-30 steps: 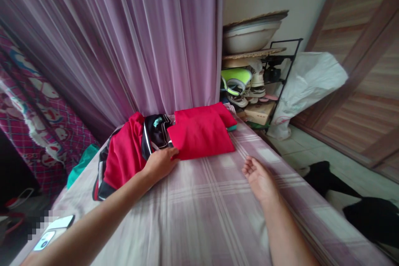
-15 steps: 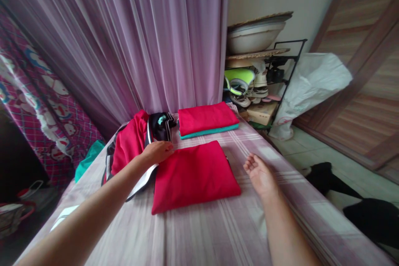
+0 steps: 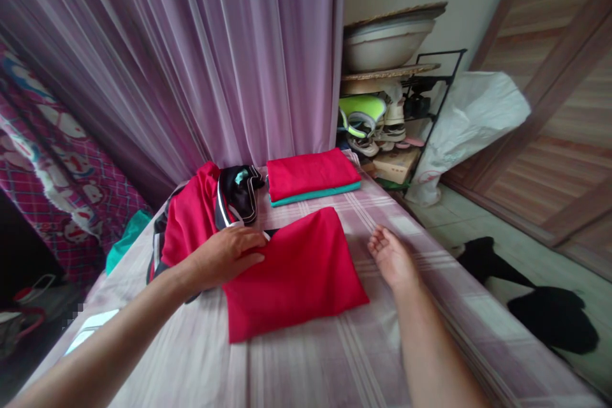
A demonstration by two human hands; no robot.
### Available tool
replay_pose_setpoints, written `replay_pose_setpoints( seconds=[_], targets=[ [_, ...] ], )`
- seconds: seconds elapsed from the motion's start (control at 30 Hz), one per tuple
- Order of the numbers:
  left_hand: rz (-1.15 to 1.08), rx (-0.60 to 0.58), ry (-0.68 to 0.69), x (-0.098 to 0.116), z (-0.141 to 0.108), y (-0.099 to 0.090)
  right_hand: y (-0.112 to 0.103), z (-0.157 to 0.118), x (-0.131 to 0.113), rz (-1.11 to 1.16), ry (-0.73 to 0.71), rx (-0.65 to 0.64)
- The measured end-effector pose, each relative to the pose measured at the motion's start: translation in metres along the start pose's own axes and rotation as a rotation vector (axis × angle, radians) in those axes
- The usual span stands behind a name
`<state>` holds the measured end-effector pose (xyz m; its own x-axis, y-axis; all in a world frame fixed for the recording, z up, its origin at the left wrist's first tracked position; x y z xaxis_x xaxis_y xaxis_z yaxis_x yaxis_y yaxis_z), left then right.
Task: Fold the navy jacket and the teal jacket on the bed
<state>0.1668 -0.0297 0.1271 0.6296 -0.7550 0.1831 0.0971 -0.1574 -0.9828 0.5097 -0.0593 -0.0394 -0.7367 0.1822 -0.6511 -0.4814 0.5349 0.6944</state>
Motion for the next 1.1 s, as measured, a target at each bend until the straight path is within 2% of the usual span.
replay_pose_setpoints(
  seconds=[0.13,0.2,0.23,0.3,0.33,0.37,0.43,0.5,0.57,0.7,0.9,1.0,1.1],
  targets=[
    [-0.352,-0.269,0.058,0.051,-0.047,-0.026,0.002,0.0,-0.001,-0.012,-0.002,0.027],
    [-0.571,-0.423,0.086,0.059,-0.055,-0.033,0.004,-0.001,-0.002,-0.001,0.023,0.059],
    [-0.644,-0.468,0.085,0.056,-0.053,-0.033,0.005,-0.001,-0.002,0.009,0.036,0.063],
    [-0.66,-0.439,0.023,0.038,-0.04,-0.025,0.005,-0.003,-0.003,0.026,0.048,0.046],
    [-0.597,-0.372,-0.025,0.026,-0.029,-0.016,0.005,-0.004,-0.004,0.03,0.043,0.03],
    [-0.497,-0.271,-0.092,0.013,-0.017,-0.006,0.005,-0.004,-0.004,0.03,0.036,0.018],
    [-0.235,-0.151,-0.189,-0.012,0.011,0.017,0.004,-0.005,-0.004,0.019,0.023,0.002],
    [0.002,-0.117,-0.269,-0.029,0.037,0.038,0.002,-0.004,-0.003,0.005,0.011,-0.017],
    [0.18,-0.131,-0.303,-0.037,0.057,0.054,0.002,-0.003,-0.002,0.0,-0.002,-0.024],
    [0.27,-0.165,-0.287,-0.038,0.082,0.07,0.003,-0.002,-0.001,0.001,-0.005,-0.008],
    [0.355,-0.203,-0.358,-0.036,0.098,0.076,0.004,-0.003,-0.002,0.013,0.01,0.012],
    [0.369,-0.244,-0.321,-0.027,0.098,0.07,0.003,-0.002,-0.001,-0.012,-0.008,-0.003],
    [0.373,-0.264,-0.22,-0.007,0.086,0.052,0.001,-0.001,0.0,-0.028,-0.027,-0.018]
  ],
)
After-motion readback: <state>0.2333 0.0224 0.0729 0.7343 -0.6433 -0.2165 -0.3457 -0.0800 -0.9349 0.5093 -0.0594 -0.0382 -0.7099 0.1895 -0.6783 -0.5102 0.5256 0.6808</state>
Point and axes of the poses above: each hand's wrist, its own z-axis towards the middle knuckle, its own y-axis out of the palm, x = y × z, the point moved 1 cm from there along z, towards the middle knuckle
